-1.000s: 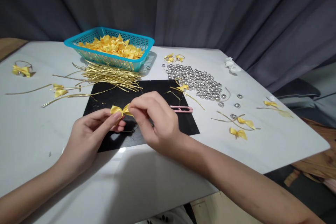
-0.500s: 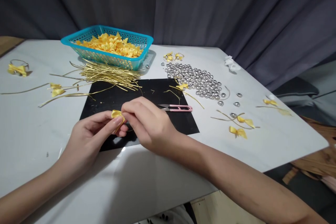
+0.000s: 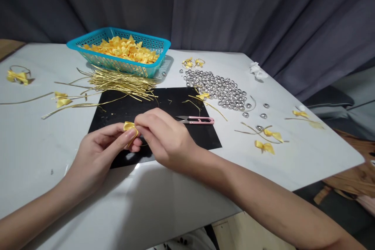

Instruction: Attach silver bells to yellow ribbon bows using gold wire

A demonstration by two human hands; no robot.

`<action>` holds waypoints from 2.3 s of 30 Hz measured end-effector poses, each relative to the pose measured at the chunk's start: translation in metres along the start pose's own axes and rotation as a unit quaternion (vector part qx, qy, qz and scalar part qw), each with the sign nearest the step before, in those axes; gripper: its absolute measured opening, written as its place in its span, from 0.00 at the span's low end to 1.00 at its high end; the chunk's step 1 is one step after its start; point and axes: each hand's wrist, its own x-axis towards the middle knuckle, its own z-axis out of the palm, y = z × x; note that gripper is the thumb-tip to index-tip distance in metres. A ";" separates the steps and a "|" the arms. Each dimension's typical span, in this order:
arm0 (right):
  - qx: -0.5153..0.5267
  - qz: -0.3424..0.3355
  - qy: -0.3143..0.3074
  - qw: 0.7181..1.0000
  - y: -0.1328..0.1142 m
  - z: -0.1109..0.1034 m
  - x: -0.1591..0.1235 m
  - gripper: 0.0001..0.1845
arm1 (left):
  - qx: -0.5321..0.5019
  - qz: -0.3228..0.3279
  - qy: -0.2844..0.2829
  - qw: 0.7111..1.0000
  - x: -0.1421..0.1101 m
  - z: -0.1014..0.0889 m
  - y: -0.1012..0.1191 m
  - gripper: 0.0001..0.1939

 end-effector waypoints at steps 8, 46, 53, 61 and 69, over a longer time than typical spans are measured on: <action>-0.070 -0.047 0.022 0.996 0.002 -0.003 -0.001 0.07 | 0.010 -0.008 0.025 1.000 0.000 -0.001 -0.002 0.07; 0.046 0.059 0.024 0.997 -0.012 0.013 -0.013 0.06 | 0.520 0.522 -0.013 0.677 -0.010 -0.043 0.012 0.12; 0.042 0.037 0.018 0.998 -0.014 0.010 -0.013 0.06 | 0.510 0.530 -0.043 0.676 -0.017 -0.052 0.009 0.15; 0.071 0.044 -0.010 0.996 -0.015 0.007 -0.013 0.08 | 0.506 0.516 -0.017 0.690 -0.019 -0.037 0.008 0.12; 0.086 0.056 -0.004 0.995 -0.018 0.005 -0.012 0.10 | 0.496 0.500 -0.044 0.709 -0.021 -0.044 0.000 0.18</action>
